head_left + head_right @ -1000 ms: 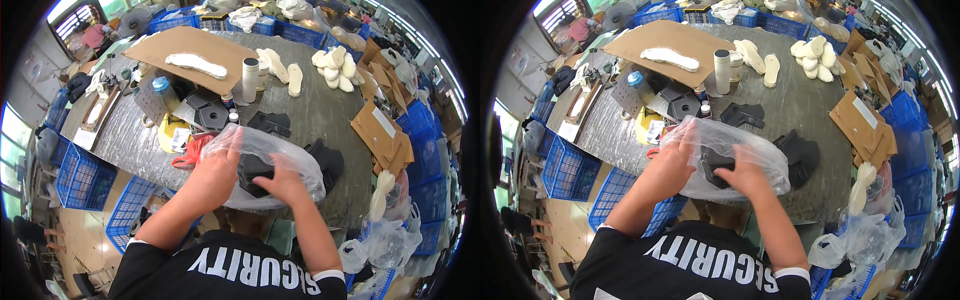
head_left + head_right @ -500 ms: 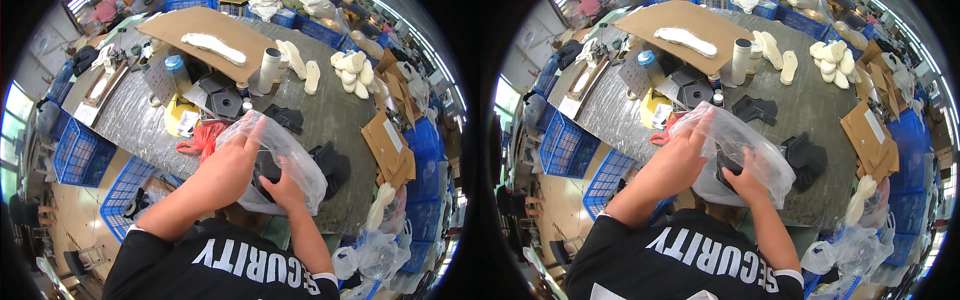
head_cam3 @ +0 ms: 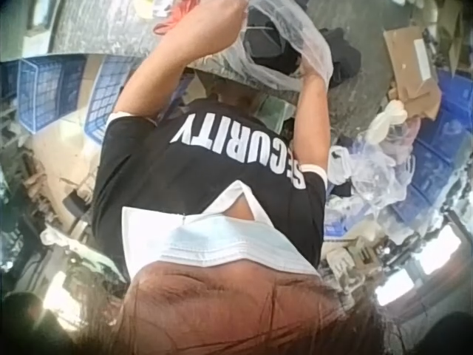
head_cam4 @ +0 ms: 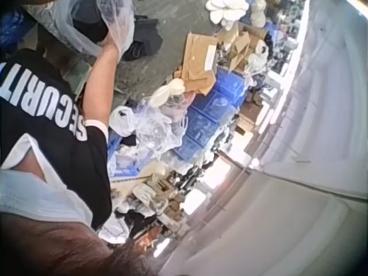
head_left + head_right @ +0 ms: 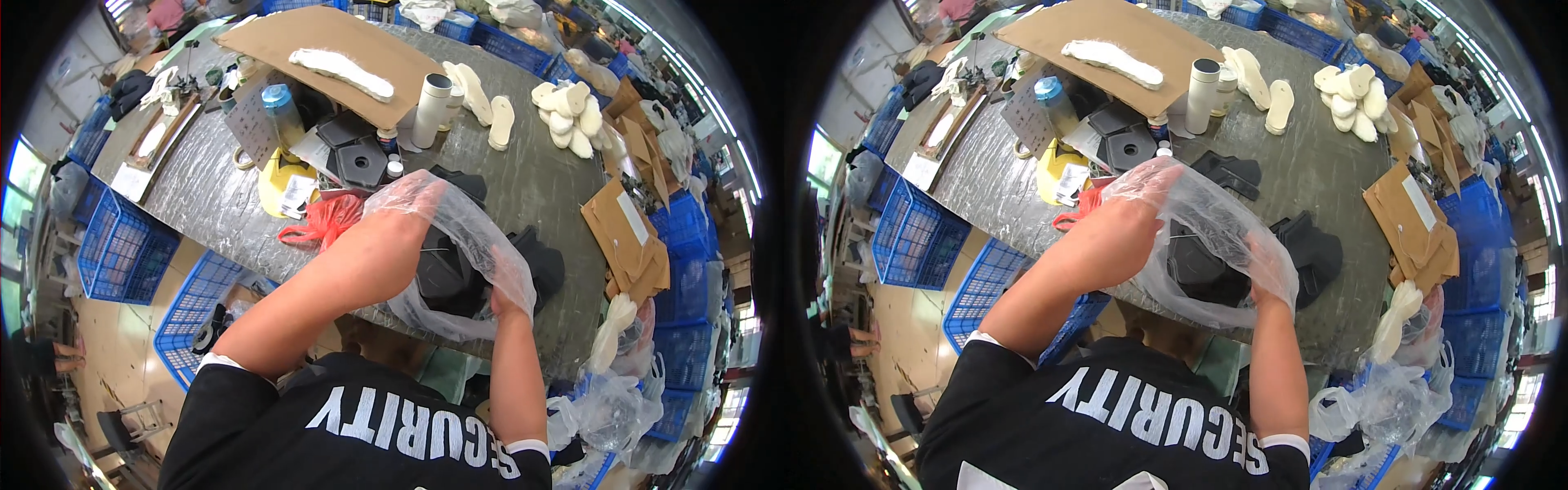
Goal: Sorting and placing black shoe components into a plastic bag.
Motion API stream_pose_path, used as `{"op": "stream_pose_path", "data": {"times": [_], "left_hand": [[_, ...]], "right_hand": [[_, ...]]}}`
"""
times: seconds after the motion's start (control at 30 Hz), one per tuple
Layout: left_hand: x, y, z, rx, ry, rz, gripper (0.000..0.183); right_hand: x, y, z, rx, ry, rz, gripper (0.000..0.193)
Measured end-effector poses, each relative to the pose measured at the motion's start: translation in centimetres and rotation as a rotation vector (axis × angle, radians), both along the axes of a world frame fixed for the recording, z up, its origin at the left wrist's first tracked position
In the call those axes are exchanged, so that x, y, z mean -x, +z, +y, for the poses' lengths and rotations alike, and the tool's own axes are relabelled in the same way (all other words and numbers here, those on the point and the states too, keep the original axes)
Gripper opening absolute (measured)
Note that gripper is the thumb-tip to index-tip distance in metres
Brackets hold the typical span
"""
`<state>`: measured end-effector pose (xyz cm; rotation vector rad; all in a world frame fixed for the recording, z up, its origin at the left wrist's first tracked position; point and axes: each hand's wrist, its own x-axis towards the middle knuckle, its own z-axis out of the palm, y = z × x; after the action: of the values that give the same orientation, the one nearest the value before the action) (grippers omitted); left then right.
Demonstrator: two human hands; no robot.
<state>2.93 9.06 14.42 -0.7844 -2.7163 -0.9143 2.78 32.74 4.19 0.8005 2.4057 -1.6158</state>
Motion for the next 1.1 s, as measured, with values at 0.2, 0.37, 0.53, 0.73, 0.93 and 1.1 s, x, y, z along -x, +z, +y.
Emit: {"op": "stream_pose_path", "data": {"times": [0.2,0.37,0.53,0.73,0.93,1.1], "left_hand": [[-1.5,1.2,-1.1,0.041,0.002,-0.011,0.050],[-2.1,1.7,-1.4,0.034,0.014,-0.039,0.053],[-2.5,2.3,-1.1,0.027,0.041,-0.043,0.050],[-2.7,2.6,-0.8,0.005,0.043,-0.057,0.051],[-2.6,0.5,0.9,0.060,-0.198,-0.179,0.033],[-1.3,-4.5,0.2,0.805,-0.361,-0.262,0.021]], "right_hand": [[0.1,-0.7,0.4,0.101,0.179,0.108,0.038],[0.2,-1.2,0.3,0.112,0.142,0.013,0.042],[0.0,0.1,-0.2,0.098,0.115,-0.007,0.043],[-0.5,4.8,-2.1,0.049,0.074,-0.106,0.047],[-0.5,-1.5,-0.9,-0.295,0.314,0.211,0.050],[-2.1,1.0,-5.6,-0.577,0.598,0.359,0.057]]}}
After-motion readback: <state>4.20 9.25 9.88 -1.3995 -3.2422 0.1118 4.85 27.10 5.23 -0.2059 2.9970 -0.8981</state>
